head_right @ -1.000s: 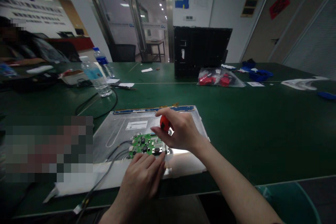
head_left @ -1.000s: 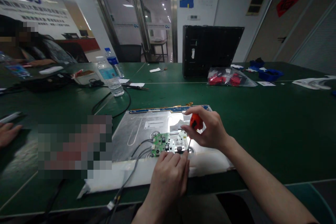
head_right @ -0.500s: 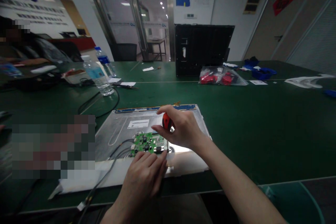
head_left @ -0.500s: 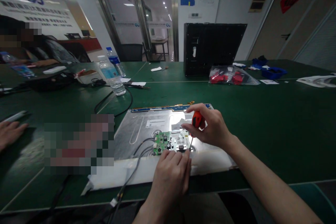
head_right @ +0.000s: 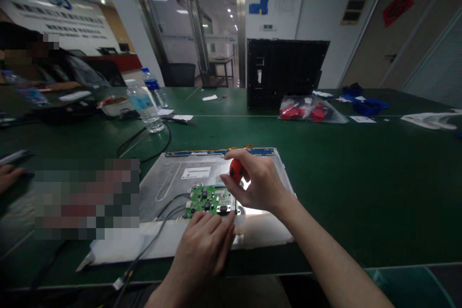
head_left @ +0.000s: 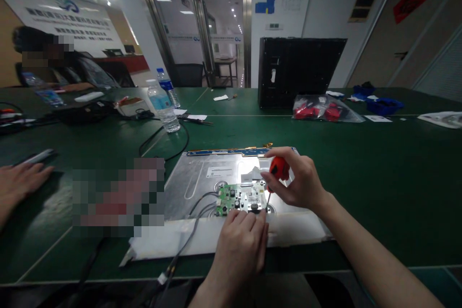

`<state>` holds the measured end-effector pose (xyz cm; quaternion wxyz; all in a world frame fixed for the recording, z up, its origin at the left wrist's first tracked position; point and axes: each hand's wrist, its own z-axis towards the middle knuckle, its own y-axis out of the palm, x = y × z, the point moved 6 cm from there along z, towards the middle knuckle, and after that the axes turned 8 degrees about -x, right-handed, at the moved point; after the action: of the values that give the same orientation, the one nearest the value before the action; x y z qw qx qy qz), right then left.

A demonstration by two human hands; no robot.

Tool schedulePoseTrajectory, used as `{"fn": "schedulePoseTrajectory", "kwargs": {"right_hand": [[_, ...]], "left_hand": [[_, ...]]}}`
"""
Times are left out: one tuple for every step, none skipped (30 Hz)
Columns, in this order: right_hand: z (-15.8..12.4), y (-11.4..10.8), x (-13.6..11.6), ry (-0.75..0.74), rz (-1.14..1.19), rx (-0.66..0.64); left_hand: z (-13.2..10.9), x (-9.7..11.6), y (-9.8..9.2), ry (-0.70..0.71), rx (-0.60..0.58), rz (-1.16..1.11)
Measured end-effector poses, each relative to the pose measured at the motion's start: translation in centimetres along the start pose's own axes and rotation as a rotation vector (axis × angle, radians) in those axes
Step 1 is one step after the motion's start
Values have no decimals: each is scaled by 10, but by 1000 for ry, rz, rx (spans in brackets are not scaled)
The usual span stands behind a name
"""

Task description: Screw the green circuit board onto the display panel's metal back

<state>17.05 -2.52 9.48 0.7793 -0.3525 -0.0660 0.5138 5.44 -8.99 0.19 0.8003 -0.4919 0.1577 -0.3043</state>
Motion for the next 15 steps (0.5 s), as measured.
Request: {"fn": "schedulePoseTrajectory", "kwargs": {"right_hand": [[0,0,0,-5,-3,8],[0,1,0,-9,-3,10],[0,1,1,-11,-2,7],[0,1,1,-10,2,-4],[0,1,1,-7,14,-20],[0,1,1,-6,33,-41],[0,1,1,-7,54,-60],[0,1,1,-8,72,-74],[0,0,1,-8,84,-79],[0,-1,0,-5,85,-77],[0,-1,0,-1,75,-68],[0,-2,1,4,59,-56],[0,-2,1,8,43,-42],[0,-1,1,11,28,-31],[-1,-1,1,12,15,-20]], "left_hand": [[0,0,0,0,-1,-3],[0,0,0,0,-2,-6],[0,0,0,0,-4,-8],[0,0,0,-2,-3,-9],[0,0,-1,-5,-3,-8],[0,0,-1,-7,-4,-6],[0,1,-1,-8,-7,-4],[0,1,-1,-9,-9,-3],[0,1,-1,-8,-12,-2],[0,1,-1,-7,-15,-1],[0,1,-1,-5,-16,0],[0,1,-1,-4,-16,1],[0,1,0,-4,-15,3],[0,1,0,-5,-14,6],[0,1,0,-5,-14,9]]}}
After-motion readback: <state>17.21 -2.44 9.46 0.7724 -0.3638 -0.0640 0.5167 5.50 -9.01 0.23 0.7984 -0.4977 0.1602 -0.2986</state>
